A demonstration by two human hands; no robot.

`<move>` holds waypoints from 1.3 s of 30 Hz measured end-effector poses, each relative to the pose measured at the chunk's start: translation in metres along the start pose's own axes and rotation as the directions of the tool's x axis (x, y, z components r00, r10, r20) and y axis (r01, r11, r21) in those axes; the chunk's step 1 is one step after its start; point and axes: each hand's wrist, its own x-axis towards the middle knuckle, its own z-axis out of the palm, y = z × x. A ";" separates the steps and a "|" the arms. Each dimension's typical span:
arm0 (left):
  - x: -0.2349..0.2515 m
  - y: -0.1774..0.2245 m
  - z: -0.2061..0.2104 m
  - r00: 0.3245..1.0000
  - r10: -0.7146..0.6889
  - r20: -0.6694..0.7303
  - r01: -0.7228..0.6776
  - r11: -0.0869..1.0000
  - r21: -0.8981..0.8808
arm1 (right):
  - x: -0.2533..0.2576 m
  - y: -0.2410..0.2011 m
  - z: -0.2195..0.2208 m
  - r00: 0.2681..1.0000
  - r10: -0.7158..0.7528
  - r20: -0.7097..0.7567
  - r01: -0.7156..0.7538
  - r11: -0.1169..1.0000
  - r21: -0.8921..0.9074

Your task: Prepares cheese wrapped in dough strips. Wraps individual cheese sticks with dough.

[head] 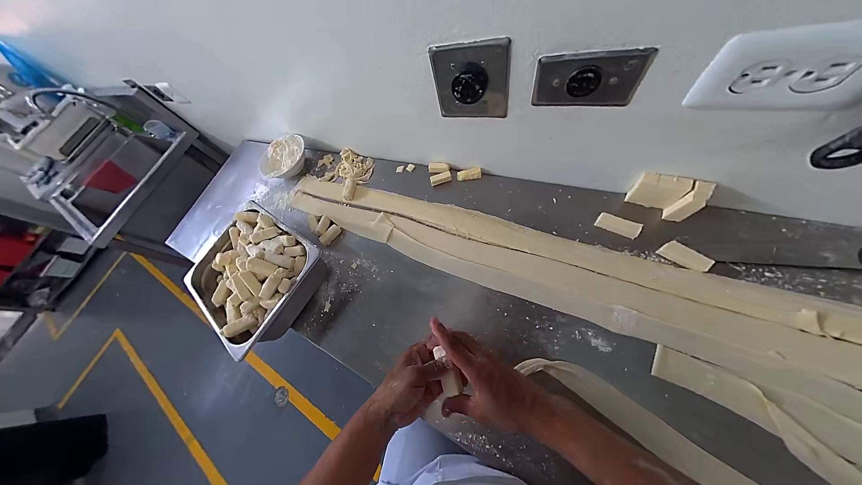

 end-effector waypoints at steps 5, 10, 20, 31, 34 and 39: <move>0.008 -0.003 0.023 0.980 -0.061 -0.189 0.031 0.986 -0.161 | -0.005 -0.011 0.021 0.977 -0.104 -0.188 0.082 0.989 -0.123; 0.004 -0.027 0.030 0.885 -0.085 -0.458 0.038 0.993 -0.111 | -0.017 -0.002 0.053 0.949 -0.217 -0.227 0.160 0.956 -0.246; -0.008 0.182 -0.153 0.355 0.544 -0.760 -0.177 0.838 0.517 | -0.108 0.048 -0.070 0.915 0.392 -0.098 -0.395 0.816 -0.423; -0.015 0.102 -0.123 0.410 0.725 -0.553 -0.158 0.654 0.740 | -0.071 0.001 -0.081 0.747 0.647 -0.153 -0.563 0.738 0.372; 0.005 0.008 -0.041 0.873 0.449 -0.191 -0.267 0.768 0.582 | -0.052 -0.027 -0.081 0.796 0.570 -0.204 -0.440 0.776 0.452; 0.024 -0.032 0.061 0.913 0.294 0.283 -0.394 0.813 0.429 | -0.019 -0.060 -0.077 0.887 0.348 -0.302 -0.243 0.910 0.335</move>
